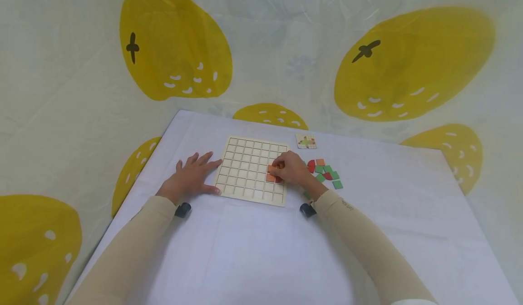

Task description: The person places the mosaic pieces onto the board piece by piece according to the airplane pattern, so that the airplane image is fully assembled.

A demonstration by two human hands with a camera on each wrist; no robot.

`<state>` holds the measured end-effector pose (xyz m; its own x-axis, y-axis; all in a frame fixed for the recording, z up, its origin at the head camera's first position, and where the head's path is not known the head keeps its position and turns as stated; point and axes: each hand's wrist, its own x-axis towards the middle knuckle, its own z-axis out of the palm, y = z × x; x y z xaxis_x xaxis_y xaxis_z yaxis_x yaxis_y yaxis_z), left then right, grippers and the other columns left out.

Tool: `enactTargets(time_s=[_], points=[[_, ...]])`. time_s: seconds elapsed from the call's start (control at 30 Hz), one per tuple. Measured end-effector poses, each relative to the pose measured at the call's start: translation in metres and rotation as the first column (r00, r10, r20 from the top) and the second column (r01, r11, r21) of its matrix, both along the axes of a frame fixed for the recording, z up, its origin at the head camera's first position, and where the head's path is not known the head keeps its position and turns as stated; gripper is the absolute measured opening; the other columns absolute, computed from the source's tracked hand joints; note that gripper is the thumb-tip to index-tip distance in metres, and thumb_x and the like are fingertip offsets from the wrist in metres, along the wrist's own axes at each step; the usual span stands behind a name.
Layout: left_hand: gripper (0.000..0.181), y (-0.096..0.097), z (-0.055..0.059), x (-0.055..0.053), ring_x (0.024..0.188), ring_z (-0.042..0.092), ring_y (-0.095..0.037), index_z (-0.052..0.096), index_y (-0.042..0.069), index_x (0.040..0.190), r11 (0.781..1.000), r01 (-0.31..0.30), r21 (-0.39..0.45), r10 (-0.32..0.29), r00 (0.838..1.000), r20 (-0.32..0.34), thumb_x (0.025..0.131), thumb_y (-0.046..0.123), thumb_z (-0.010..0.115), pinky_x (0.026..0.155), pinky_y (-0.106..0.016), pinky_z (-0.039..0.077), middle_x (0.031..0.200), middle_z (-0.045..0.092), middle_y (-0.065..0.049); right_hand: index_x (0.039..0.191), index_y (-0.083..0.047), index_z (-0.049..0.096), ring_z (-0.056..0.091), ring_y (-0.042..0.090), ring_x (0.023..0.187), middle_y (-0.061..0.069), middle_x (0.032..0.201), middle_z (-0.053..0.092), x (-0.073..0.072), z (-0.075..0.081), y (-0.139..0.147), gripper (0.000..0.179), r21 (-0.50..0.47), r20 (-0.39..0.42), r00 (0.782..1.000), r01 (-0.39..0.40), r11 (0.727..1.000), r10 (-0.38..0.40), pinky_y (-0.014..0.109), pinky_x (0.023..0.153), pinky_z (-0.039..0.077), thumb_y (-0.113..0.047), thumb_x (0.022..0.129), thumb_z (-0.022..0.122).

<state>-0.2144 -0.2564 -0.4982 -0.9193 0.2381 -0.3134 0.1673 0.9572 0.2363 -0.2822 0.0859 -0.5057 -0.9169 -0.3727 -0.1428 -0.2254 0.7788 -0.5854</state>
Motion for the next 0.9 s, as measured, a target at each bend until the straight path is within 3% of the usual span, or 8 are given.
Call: enactTargets(time_s=[0.5, 0.9], points=[[0.106, 0.0034, 0.0035, 0.0019, 0.161, 0.01, -0.05, 0.024, 0.043, 0.165, 1.0, 0.005, -0.017, -0.006, 1.0, -0.004, 0.077, 0.078, 0.072, 0.116, -0.085, 0.013, 0.178, 0.01, -0.004, 0.109, -0.011, 0.081, 0.054, 0.023, 0.095, 0.005, 0.084, 0.061, 0.003, 0.0026, 0.0028, 0.025, -0.025, -0.012, 1.0, -0.004, 1.0, 0.004, 0.031, 0.07, 0.046, -0.027, 0.091, 0.082], [0.104, 0.003, 0.0018, -0.0001, 0.162, 0.007, -0.049, 0.022, 0.043, 0.165, 1.0, -0.005, -0.03, 0.006, 1.0, 0.023, 0.08, 0.076, 0.072, 0.117, -0.085, 0.011, 0.179, 0.007, -0.003, 0.116, -0.009, 0.079, 0.054, 0.023, 0.095, 0.007, 0.09, 0.061, 0.0063, 0.0016, -0.0011, 0.028, -0.045, 0.013, 1.0, 0.028, 0.999, -0.028, 0.031, 0.072, 0.046, -0.025, 0.093, 0.08]])
